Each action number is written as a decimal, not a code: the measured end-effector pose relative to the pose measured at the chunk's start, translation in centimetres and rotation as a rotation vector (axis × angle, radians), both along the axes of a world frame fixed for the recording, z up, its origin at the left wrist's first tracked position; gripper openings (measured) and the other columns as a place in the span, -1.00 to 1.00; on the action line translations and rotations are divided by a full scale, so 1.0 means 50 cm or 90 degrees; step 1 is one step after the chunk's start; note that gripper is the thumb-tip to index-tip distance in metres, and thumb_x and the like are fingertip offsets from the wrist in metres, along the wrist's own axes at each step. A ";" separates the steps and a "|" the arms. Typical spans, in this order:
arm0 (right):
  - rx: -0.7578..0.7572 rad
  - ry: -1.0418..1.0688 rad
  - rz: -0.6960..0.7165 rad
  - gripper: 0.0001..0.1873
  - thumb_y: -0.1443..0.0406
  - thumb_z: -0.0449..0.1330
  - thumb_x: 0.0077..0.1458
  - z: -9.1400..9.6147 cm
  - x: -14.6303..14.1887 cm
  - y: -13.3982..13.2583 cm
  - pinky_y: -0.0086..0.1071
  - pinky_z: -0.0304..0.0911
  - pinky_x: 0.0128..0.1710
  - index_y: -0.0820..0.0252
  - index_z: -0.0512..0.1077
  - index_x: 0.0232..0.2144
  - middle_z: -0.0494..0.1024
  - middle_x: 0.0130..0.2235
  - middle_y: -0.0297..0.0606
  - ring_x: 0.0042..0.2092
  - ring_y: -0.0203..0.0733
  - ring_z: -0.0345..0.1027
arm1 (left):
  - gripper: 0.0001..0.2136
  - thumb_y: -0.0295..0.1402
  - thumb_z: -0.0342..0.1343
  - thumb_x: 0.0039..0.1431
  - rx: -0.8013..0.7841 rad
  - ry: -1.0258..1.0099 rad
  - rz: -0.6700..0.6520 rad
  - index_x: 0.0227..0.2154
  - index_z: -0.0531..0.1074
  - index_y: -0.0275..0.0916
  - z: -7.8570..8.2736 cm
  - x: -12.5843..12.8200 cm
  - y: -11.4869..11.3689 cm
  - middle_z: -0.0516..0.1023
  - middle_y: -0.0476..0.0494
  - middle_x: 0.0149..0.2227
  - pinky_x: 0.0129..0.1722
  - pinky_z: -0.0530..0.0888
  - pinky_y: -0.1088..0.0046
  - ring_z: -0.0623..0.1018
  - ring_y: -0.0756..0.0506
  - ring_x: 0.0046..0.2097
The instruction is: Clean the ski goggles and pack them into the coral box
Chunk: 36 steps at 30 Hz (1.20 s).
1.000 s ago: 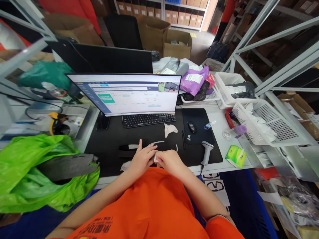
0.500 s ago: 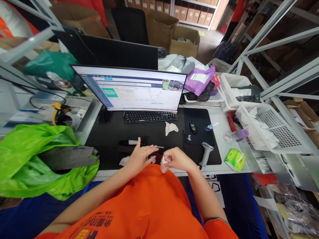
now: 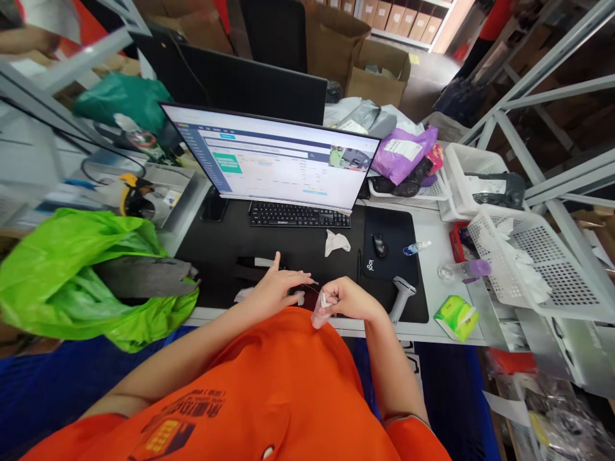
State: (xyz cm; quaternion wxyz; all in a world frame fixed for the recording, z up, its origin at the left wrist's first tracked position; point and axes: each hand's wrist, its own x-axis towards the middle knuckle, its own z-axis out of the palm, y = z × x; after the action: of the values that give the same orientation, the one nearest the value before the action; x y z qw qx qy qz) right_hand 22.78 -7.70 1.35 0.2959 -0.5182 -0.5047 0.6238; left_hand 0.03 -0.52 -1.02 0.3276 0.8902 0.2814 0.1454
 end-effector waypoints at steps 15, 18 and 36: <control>-0.021 -0.005 0.036 -0.32 0.06 0.49 -0.15 0.003 0.008 -0.004 -0.48 0.10 -0.54 0.10 0.01 -0.62 0.21 -0.60 -0.52 -0.55 -0.39 0.16 | -0.61 -0.52 0.19 0.14 -0.129 -0.013 -0.016 0.02 0.52 -0.08 0.008 -0.014 0.045 0.63 -0.09 0.09 0.36 -0.44 -0.29 0.60 -0.17 0.11; -0.040 0.006 0.011 -0.36 0.02 0.42 -0.05 -0.004 -0.024 0.004 -0.46 0.18 -0.53 0.08 0.00 -0.60 0.28 -0.60 -0.47 -0.53 -0.31 0.29 | -0.62 -0.53 0.20 0.14 -0.083 -0.007 -0.042 0.01 0.52 -0.07 0.007 -0.006 0.045 0.64 -0.08 0.08 0.35 -0.43 -0.30 0.61 -0.18 0.08; 0.080 0.127 -0.412 -0.38 0.11 0.52 -0.20 -0.070 -0.095 0.009 -0.30 0.43 -0.43 0.09 0.08 -0.60 0.38 -0.55 -0.42 -0.42 -0.16 0.46 | -0.30 -0.45 0.37 -0.05 -0.006 -0.038 0.280 0.19 0.26 -0.19 -0.051 -0.046 -0.039 0.39 -0.31 0.18 0.21 0.40 0.04 0.43 -0.32 0.21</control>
State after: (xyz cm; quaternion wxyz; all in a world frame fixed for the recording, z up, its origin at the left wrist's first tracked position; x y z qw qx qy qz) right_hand 18.01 -7.22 -2.15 0.5577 -0.5684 -0.3200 0.5133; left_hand -2.26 -2.46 -3.56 0.3003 0.8009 0.4598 0.2386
